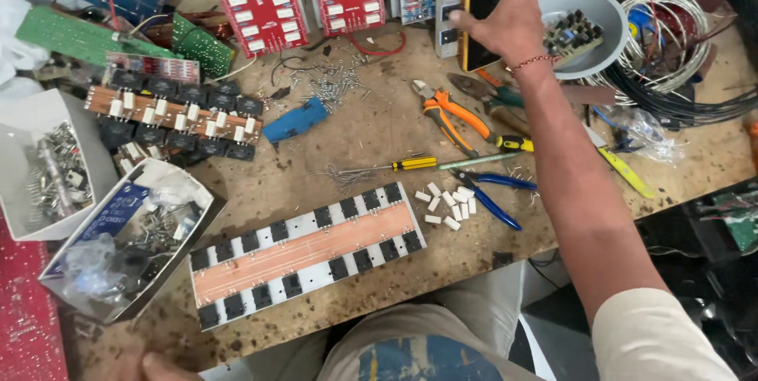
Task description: The person places small white ceramic components onto a circuit board with black modules and copper traces. They retrieve components from a box and arrange them on the board, then briefly use a smartphone before returning to the board.
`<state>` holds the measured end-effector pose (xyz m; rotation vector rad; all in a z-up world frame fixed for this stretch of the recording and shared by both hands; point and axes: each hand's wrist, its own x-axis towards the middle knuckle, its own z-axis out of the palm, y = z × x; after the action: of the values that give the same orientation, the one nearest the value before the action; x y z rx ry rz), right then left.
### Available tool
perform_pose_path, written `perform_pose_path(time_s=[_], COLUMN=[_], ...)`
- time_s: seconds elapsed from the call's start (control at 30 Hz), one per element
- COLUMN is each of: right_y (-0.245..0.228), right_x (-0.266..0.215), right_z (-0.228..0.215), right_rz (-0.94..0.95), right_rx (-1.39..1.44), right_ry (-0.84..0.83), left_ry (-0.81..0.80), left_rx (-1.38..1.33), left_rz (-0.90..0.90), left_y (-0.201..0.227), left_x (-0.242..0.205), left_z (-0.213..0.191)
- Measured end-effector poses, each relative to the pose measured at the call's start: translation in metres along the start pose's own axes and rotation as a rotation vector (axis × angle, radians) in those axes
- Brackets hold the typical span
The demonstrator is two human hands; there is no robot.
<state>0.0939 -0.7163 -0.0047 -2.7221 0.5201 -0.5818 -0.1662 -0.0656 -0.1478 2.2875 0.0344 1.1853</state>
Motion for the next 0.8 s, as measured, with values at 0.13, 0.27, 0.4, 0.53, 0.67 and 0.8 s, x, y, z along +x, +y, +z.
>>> perform_pose_path(time_s=[0.13, 0.27, 0.4, 0.53, 0.67, 0.8], right_y=[0.010, -0.021, -0.102, -0.135, -0.152, -0.145], right_x=[0.006, -0.019, -0.021, 0.017, 0.022, 0.019], right_z=[0.020, -0.002, -0.016, 0.048, 0.070, 0.080], right_rz=[0.057, -0.113, -0.240, -0.031, -0.038, -0.093], right_rx=[0.005, 0.017, 0.114, 0.069, -0.009, -0.077], right_ry=[0.215, 0.555, 0.506, 0.187, 0.126, 0.189], left_ry=[-0.091, 0.143, 0.020, 0.046, 0.085, 0.163], left_rx=[0.207, 0.006, 0.177, 0.178, 0.106, -0.123], left_rz=[0.012, 0.014, -0.097, -0.043, -0.028, 0.006], left_y=[0.021, 0.037, 0.056, 0.052, 0.024, 0.022], left_x=[-0.002, -0.001, -0.004, -0.005, -0.022, -0.015], left_z=[-0.005, 0.021, 0.013, 0.011, 0.023, 0.026])
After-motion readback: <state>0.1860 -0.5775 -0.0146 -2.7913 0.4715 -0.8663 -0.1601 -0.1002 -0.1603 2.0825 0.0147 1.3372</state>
